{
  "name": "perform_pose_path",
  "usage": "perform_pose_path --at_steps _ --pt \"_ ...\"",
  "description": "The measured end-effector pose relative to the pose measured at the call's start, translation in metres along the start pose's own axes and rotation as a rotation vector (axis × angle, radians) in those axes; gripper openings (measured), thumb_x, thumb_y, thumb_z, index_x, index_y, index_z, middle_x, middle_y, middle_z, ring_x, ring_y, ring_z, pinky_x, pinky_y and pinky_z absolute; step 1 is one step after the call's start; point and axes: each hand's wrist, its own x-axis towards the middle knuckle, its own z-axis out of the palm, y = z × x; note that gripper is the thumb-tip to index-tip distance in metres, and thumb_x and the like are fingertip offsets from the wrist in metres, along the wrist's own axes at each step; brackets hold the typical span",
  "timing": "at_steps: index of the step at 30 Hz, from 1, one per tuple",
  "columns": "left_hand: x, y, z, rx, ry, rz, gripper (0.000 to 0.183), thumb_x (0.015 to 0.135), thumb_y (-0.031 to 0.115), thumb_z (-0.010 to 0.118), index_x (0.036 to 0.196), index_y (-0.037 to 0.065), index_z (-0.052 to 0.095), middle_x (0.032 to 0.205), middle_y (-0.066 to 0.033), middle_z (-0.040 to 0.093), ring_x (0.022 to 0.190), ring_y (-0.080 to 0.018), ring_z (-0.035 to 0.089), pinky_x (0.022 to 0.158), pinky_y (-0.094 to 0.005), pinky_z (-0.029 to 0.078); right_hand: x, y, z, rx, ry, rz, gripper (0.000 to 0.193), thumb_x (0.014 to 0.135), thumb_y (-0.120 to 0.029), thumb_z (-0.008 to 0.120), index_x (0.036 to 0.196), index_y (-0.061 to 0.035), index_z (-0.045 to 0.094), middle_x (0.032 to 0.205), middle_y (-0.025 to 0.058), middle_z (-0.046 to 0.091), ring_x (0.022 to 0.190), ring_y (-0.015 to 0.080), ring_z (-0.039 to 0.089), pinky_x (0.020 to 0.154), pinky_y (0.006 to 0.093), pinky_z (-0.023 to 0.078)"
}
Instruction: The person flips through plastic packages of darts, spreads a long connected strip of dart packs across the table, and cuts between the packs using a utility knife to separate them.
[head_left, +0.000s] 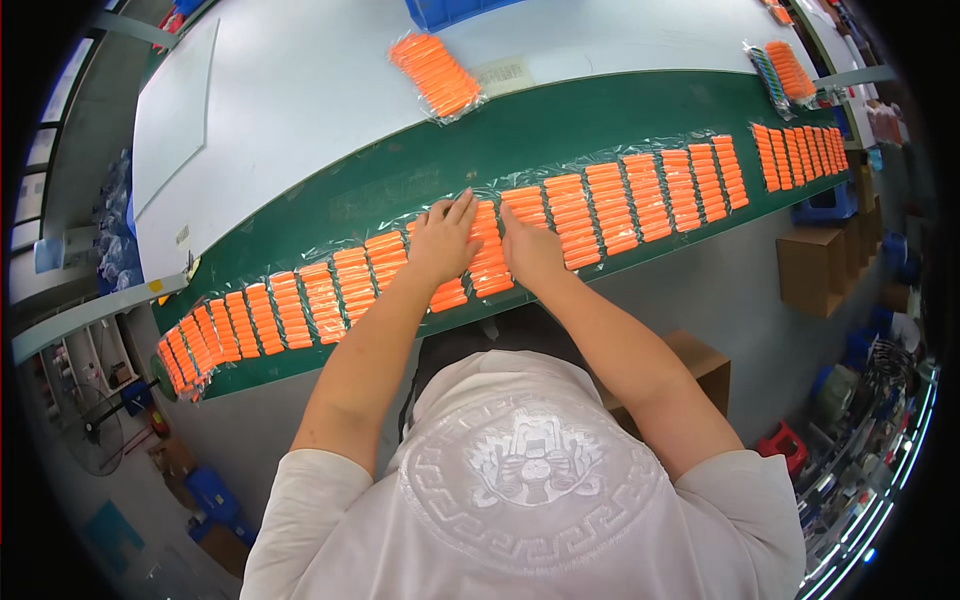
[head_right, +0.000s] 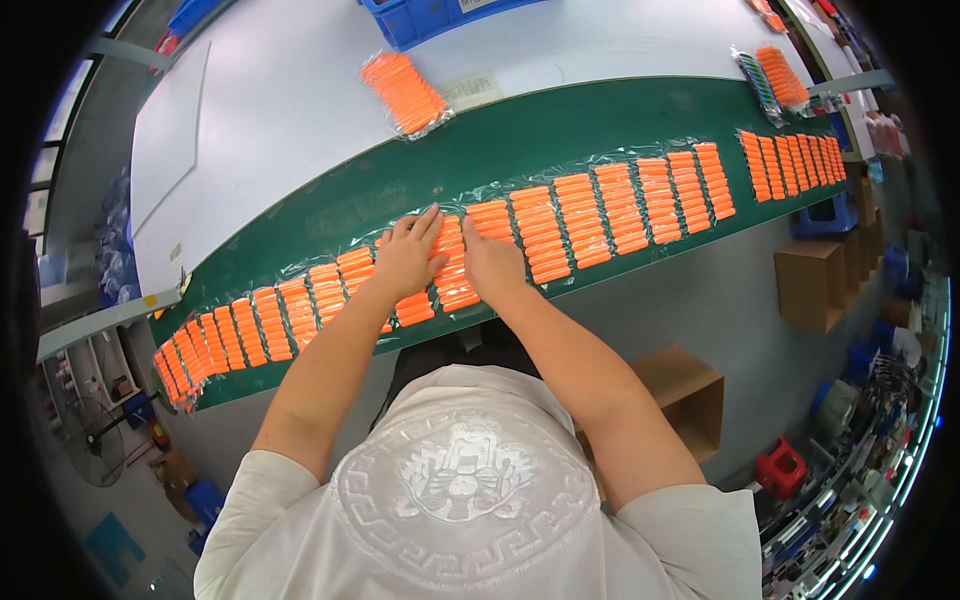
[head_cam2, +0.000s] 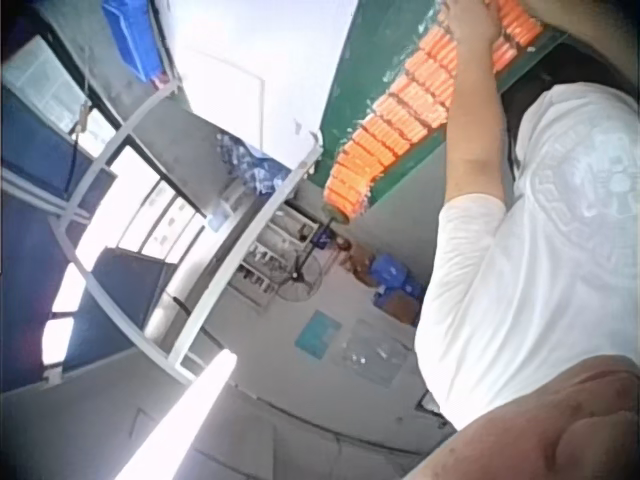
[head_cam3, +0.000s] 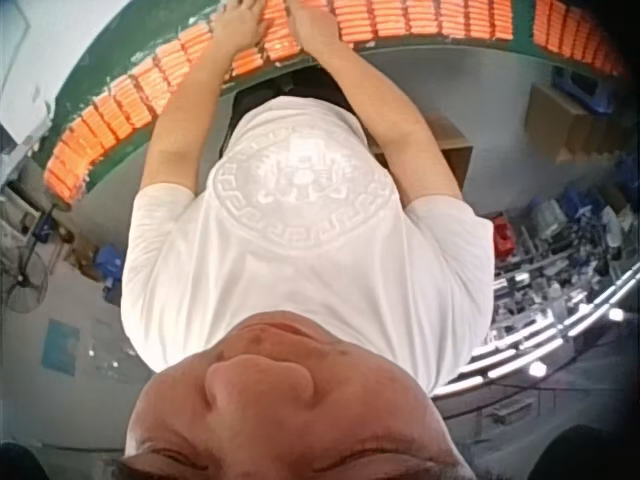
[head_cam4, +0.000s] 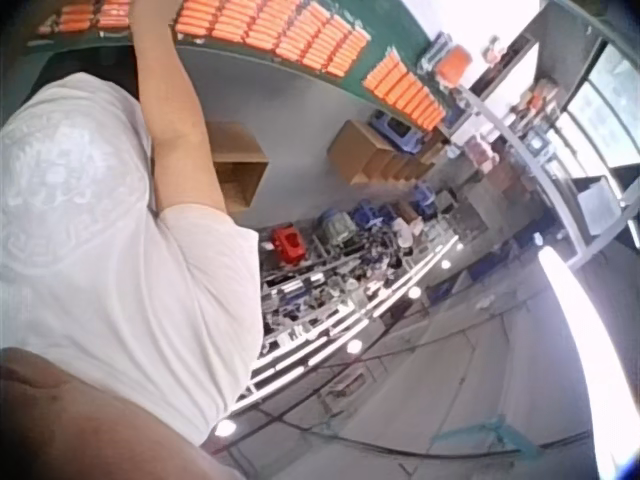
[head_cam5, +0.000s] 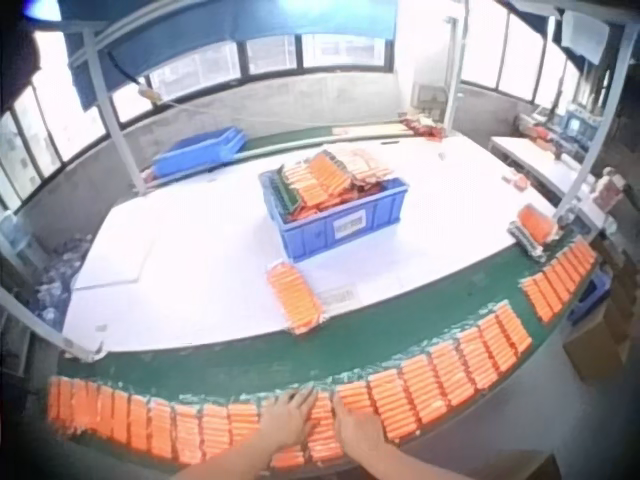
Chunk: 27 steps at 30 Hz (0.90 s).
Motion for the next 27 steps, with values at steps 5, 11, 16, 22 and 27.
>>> perform_pose_path --at_steps 5,11,16,22,27 --pt "0.0 -0.003 0.004 0.1 -0.009 0.04 0.073 0.085 0.042 0.064 0.145 0.009 0.038 0.151 -0.0029 0.035 0.126 -0.0248 0.04 0.1 -0.0421 0.037 -0.03 -0.007 -0.001 0.037 -0.006 0.073 0.05 0.086 -0.015 0.057 0.134 -0.0054 0.049 0.074 0.0122 0.065 0.065 0.0293 0.066 0.059 0.0438 0.051" --pt "0.0 -0.006 0.008 0.108 0.022 0.066 0.072 0.086 0.043 0.063 0.146 0.013 0.038 0.15 -0.0068 0.037 0.125 -0.0278 0.042 0.096 -0.0438 0.04 -0.07 -0.023 0.003 0.092 0.075 0.177 0.047 0.086 -0.013 0.057 0.132 -0.0063 0.052 0.076 0.0143 0.065 0.066 0.0323 0.065 0.059 0.0442 0.051" --pt "0.004 0.0 -0.006 0.255 -0.095 0.164 0.064 0.091 0.044 0.058 0.149 0.031 0.033 0.15 -0.0116 0.034 0.128 -0.0303 0.038 0.096 -0.0473 0.04 -0.095 -0.028 0.008 0.073 0.126 0.196 0.043 0.087 -0.013 0.057 0.13 -0.0089 0.055 0.079 0.014 0.066 0.067 0.0334 0.065 0.06 0.0447 0.051" --pt "0.004 -0.001 -0.008 0.288 -0.111 0.193 0.059 0.093 0.042 0.055 0.148 0.035 0.034 0.148 -0.014 0.036 0.127 -0.032 0.039 0.098 -0.0475 0.04 -0.135 -0.031 -0.003 0.039 0.035 0.224 0.041 0.085 -0.012 0.057 0.126 -0.0109 0.058 0.081 0.0128 0.067 0.068 0.0342 0.065 0.062 0.0462 0.052" --pt "-0.01 -0.025 -0.002 0.01 0.029 0.202 0.056 0.092 0.034 0.059 0.145 0.029 0.04 0.148 -0.0151 0.036 0.13 -0.0352 0.039 0.102 -0.0483 0.038 -0.2 -0.029 -0.016 -0.017 -0.119 0.255 0.041 0.084 -0.01 0.056 0.125 -0.0108 0.059 0.083 0.014 0.067 0.072 0.035 0.065 0.065 0.0466 0.052"
